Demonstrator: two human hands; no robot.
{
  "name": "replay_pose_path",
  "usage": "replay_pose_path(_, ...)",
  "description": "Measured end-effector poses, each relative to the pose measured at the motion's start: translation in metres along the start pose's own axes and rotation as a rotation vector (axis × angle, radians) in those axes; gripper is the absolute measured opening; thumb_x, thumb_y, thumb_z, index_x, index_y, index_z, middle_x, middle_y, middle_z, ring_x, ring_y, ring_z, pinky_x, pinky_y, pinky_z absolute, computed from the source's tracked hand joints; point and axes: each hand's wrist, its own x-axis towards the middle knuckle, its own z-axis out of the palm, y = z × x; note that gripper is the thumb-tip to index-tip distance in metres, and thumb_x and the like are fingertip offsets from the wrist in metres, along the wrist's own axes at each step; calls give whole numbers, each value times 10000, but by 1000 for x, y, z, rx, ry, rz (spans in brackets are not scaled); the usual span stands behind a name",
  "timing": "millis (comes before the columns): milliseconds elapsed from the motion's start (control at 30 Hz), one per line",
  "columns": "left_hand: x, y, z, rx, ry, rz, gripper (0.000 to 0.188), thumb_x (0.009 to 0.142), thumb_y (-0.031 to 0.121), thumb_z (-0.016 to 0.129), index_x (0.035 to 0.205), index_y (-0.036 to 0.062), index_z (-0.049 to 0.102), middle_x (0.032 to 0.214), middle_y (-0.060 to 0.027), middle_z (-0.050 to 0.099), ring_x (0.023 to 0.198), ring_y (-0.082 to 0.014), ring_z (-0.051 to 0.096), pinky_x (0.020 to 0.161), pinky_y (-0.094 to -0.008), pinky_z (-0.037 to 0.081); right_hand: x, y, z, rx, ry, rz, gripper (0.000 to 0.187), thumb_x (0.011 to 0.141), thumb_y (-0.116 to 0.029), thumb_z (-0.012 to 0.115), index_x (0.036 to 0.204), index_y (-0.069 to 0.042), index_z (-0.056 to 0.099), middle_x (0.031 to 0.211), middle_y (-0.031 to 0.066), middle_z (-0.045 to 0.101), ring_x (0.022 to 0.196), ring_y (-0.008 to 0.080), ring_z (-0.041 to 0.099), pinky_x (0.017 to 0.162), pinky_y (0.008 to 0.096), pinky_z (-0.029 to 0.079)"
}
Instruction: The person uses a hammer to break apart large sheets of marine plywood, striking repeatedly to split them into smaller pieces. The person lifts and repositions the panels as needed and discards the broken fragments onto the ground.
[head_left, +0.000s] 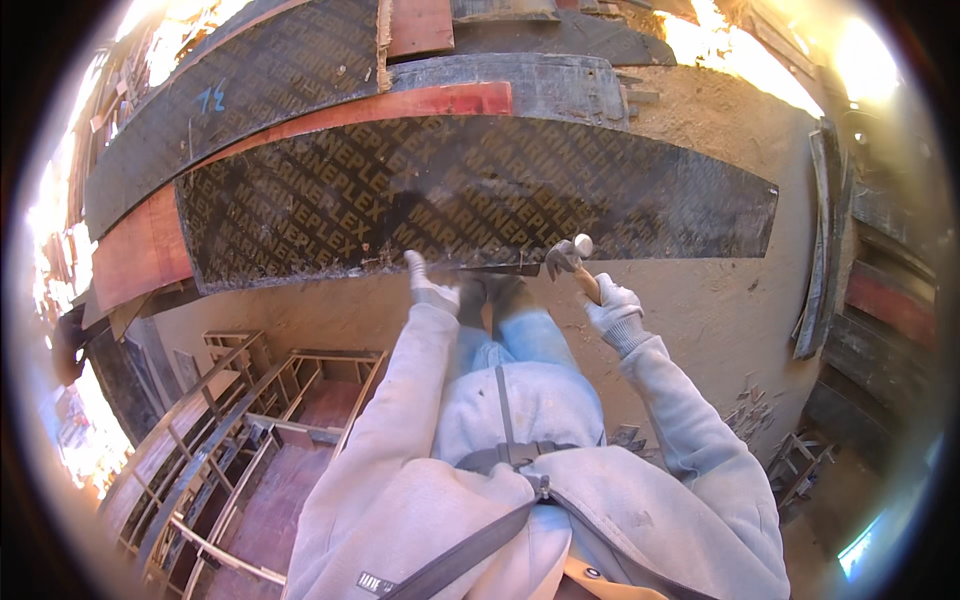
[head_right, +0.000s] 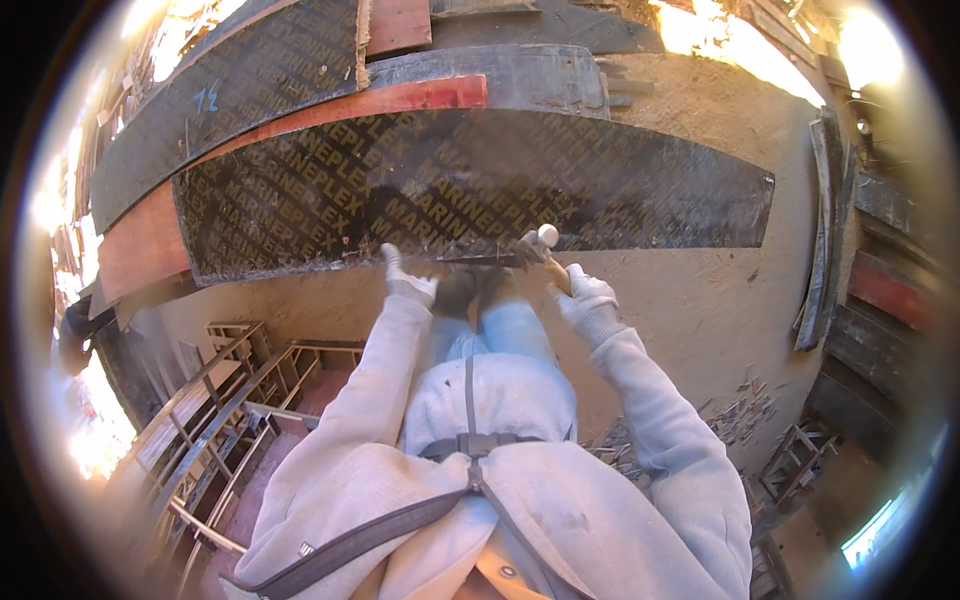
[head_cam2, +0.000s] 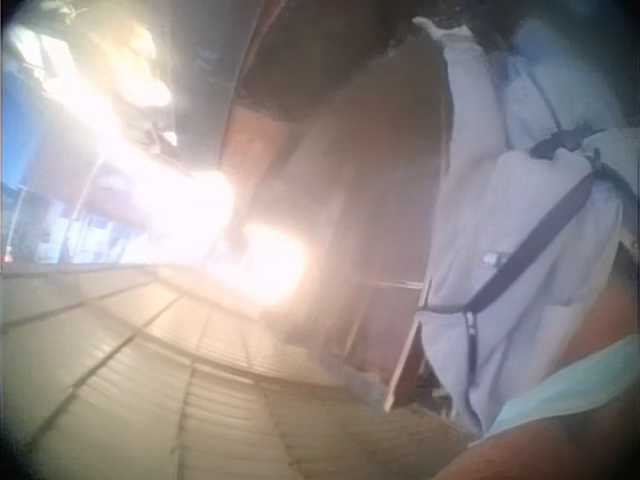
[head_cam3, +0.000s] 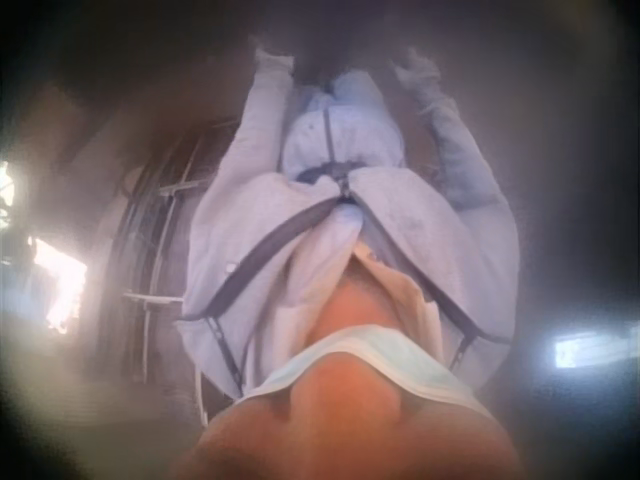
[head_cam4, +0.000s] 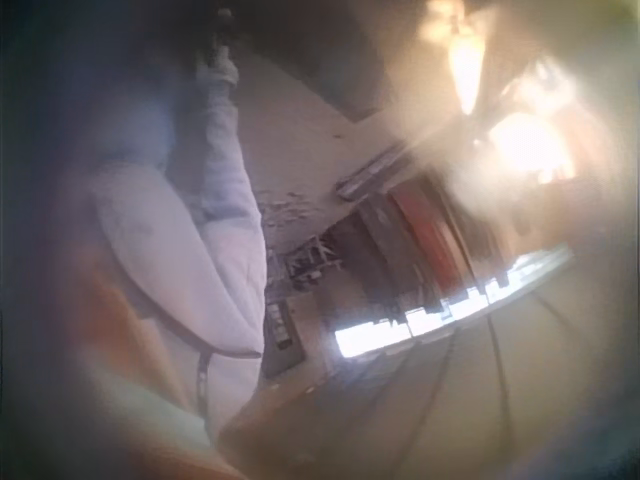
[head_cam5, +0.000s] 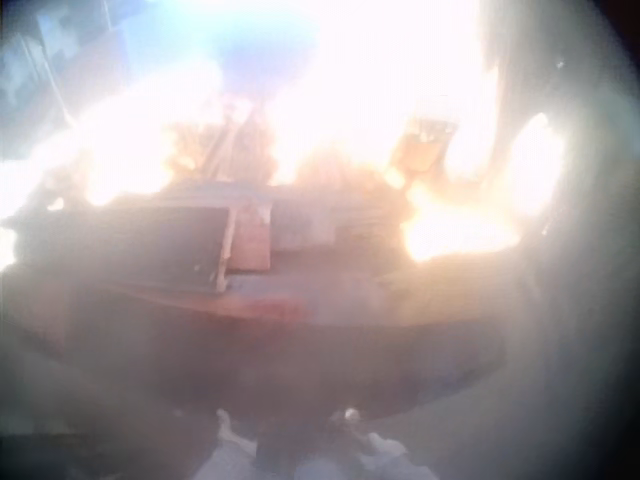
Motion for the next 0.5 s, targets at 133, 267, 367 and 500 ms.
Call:
replay_pose_path(133, 24, 10, 10, -129, 12, -2, 906, 801, 675, 769, 1448, 99, 504, 1461, -106, 557, 1323, -331, 509, 1147, -537, 419, 13, -1, 12, 138, 191, 131, 349, 887, -324, 786, 1037, -64, 610, 867, 218, 709, 859, 438, 693, 722, 507, 531)
replay_pose_path(267, 14, -2, -1, -166, -119, 16, 981, 809, 678, 758, 1521, 97, 415, 1561, -112, 454, 1432, -329, 417, 1228, -526, 319, -11, 0, -3, 109, 203, 125, 337, 886, -314, 785, 1035, -71, 607, 858, 214, 709, 860, 443, 690, 719, 509, 528)
replay_pose_path(367, -10, 1, 3, -113, -107, -1, 957, 860, 632, 745, 1551, 87, 369, 1613, -122, 394, 1486, -341, 357, 1259, -527, 262, -34, 6, -14, 62, 235, 70, 333, 884, -314, 789, 1019, -67, 611, 848, 209, 709, 844, 441, 693, 711, 505, 530)
replay_pose_path(500, -31, -5, 35, -25, -245, 72, 916, 900, 586, 735, 1558, 75, 357, 1591, -146, 414, 1466, -342, 374, 1251, -543, 255, -39, 17, -32, -13, 277, -36, 318, 889, -301, 790, 1046, -76, 629, 854, 202, 717, 827, 423, 706, 694, 496, 536)
